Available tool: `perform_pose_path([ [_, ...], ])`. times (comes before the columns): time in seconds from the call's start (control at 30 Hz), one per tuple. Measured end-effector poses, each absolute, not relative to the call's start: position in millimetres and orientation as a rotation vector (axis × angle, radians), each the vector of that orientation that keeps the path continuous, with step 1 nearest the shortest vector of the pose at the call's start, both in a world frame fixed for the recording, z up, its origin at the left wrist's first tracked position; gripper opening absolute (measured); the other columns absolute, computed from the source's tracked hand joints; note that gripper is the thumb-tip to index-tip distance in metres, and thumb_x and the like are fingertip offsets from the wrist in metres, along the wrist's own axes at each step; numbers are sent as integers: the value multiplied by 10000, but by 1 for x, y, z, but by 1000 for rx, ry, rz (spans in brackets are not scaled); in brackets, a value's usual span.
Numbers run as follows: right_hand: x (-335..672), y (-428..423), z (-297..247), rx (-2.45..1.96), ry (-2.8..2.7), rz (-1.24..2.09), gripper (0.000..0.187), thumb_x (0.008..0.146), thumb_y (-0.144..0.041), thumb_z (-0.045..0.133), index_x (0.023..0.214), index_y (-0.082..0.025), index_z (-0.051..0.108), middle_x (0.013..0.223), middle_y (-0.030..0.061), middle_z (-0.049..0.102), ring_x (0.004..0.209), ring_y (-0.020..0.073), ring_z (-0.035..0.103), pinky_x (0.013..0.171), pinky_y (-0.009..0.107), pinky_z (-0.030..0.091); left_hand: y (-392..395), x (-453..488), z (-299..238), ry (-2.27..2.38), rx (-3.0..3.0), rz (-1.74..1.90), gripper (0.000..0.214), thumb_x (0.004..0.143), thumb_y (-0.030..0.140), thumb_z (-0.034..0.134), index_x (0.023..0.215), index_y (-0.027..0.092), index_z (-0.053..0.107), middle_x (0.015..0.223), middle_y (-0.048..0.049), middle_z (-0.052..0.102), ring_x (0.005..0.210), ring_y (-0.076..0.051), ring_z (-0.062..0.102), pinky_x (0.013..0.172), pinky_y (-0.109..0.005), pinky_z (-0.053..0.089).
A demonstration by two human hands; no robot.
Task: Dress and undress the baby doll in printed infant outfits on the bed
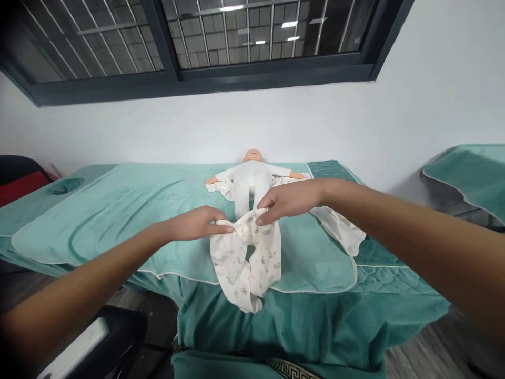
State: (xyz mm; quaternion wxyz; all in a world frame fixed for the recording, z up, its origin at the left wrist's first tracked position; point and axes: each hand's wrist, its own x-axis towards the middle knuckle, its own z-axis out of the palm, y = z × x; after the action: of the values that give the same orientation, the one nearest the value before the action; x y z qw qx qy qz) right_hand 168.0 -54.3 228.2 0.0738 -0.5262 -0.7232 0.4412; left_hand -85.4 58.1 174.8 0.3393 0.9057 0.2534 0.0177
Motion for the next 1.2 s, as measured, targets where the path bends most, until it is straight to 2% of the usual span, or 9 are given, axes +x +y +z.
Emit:
perform_pose_path([
  [0.17, 148, -24, 206, -1137, -1717, 1296, 407, 894, -533, 600, 1083, -187, 704, 1082, 67, 697, 1085, 228, 617, 970, 375, 482, 58, -72, 152, 599, 1750, 549, 569, 912, 664, 388, 1079, 185, 645, 967, -64, 687, 908, -217, 635, 783, -315, 500],
  [0.23, 142, -3, 196, -978, -1568, 1217, 411, 940, -510, 542, 1207, -218, 655, 1229, 74, 658, 1198, 230, 575, 1031, 412, 461, 62, -68, 141, 592, 1581, 655, 582, 921, 647, 390, 1251, 203, 572, 1089, -92, 686, 1006, -235, 640, 836, -340, 517],
  [0.37, 148, 59, 164, -1014, -1651, 1083, 489, 918, -462, 587, 1363, -267, 538, 1421, 73, 546, 1340, 261, 483, 1099, 477, 415, 88, -63, 105, 823, 1491, 704, 522, 808, 423, 671, 1266, 197, 563, 1157, -92, 691, 1029, -269, 659, 857, -379, 541],
  [0.5, 194, 132, 114, -1428, -1660, 556, 774, 824, -443, 677, 1505, -263, 356, 1571, 99, 361, 1450, 312, 335, 1189, 538, 271, 140, -52, 65, 1209, 1378, 718, 413, 836, 342, 593, 1221, 196, 566, 1113, -89, 707, 977, -272, 682, 811, -401, 560],
  [0.63, 259, 186, 77, -1712, -1429, 237, 924, 783, -508, 684, 1533, -156, 275, 1563, 197, 331, 1449, 383, 295, 1171, 604, 246, 176, -39, 55, 1420, 1643, 932, 421, 827, 265, 591, 1241, 198, 551, 1270, -110, 617, 1193, -279, 582, 984, -423, 499],
  [0.73, 297, 205, 68, -1896, -1305, 370, 1011, 789, -613, 646, 1553, -127, 196, 1474, 236, 447, 1328, 405, 457, 1084, 596, 367, 173, -23, 64, 1376, 1890, 1161, 431, 860, 269, 569, 1290, 270, 546, 1380, -74, 533, 1308, -261, 482, 1101, -431, 415],
  [0.83, 320, 216, 66, -1954, -1322, 592, 1013, 815, -669, 589, 1566, -144, 157, 1257, 188, 643, 1074, 361, 633, 980, 538, 462, 160, -2, 70, 1250, 1717, 906, 381, 870, 398, 602, 1245, 332, 587, 1312, -52, 599, 1169, -260, 580, 1047, -443, 464],
  [0.93, 332, 227, 64, -1930, -1381, 694, 997, 831, -687, 559, 1569, -155, 151, 1130, 140, 707, 967, 323, 669, 923, 487, 497, 155, 19, 67, 1131, 1290, 605, 491, 851, 518, 622, 1301, 327, 572, 1338, -61, 614, 1187, -284, 598, 1051, -471, 475],
  [1.2, 327, 269, 71, -1915, -1413, 765, 772, 777, -766, 577, 1343, -244, 533, 1282, 147, 651, 1099, 368, 642, 912, 498, 517, 177, 44, 74, 835, 815, 507, 594, 783, 550, 695, 1278, 235, 603, 1190, -146, 694, 928, -295, 716, 795, -401, 600],
])
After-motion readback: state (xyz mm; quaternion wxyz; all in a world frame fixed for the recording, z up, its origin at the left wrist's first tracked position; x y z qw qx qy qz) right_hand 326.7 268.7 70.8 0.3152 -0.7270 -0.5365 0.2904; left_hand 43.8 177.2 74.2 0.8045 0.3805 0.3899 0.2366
